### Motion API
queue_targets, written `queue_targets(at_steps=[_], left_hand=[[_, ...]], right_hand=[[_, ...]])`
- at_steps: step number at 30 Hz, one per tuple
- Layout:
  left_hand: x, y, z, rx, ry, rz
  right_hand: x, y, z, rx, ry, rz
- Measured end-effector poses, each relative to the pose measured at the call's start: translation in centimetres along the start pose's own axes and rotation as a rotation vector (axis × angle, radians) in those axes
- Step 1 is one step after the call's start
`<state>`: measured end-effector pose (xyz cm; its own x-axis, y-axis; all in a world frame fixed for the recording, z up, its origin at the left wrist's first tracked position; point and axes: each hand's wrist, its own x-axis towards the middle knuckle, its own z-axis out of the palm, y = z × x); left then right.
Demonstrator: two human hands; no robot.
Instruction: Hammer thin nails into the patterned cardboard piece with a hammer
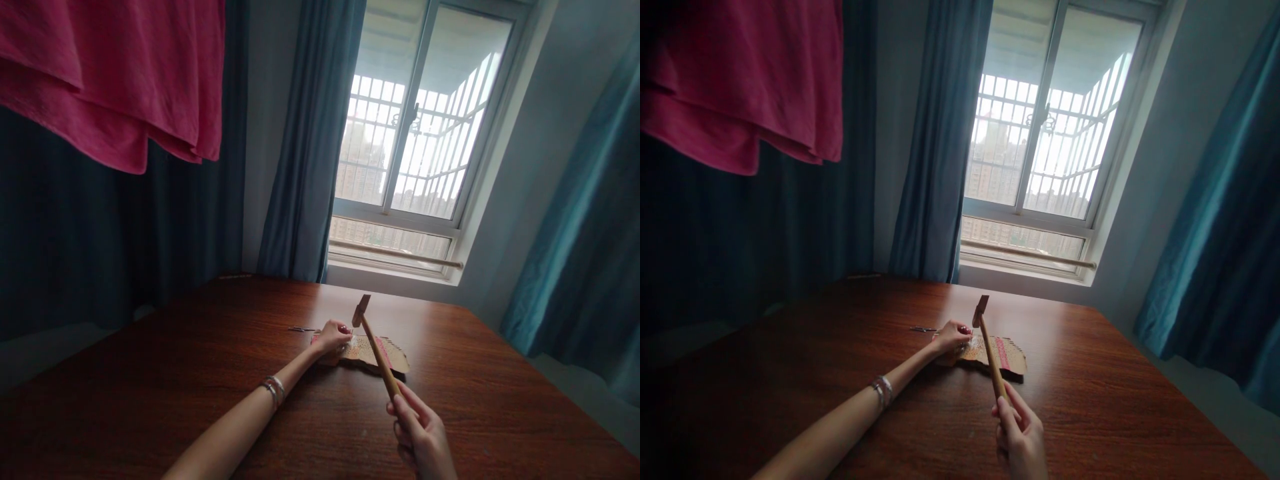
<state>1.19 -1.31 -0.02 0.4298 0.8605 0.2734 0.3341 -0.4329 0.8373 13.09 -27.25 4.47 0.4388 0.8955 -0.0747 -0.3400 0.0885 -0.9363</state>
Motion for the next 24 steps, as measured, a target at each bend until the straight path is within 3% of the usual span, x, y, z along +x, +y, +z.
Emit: queue_targets(at_steps=[24], left_hand=[[-0.18,0.04,0.01,-0.02,-0.009,-0.017]], right_hand=[[-0.1,-0.25,-0.28,0.008,0.022,-0.021]])
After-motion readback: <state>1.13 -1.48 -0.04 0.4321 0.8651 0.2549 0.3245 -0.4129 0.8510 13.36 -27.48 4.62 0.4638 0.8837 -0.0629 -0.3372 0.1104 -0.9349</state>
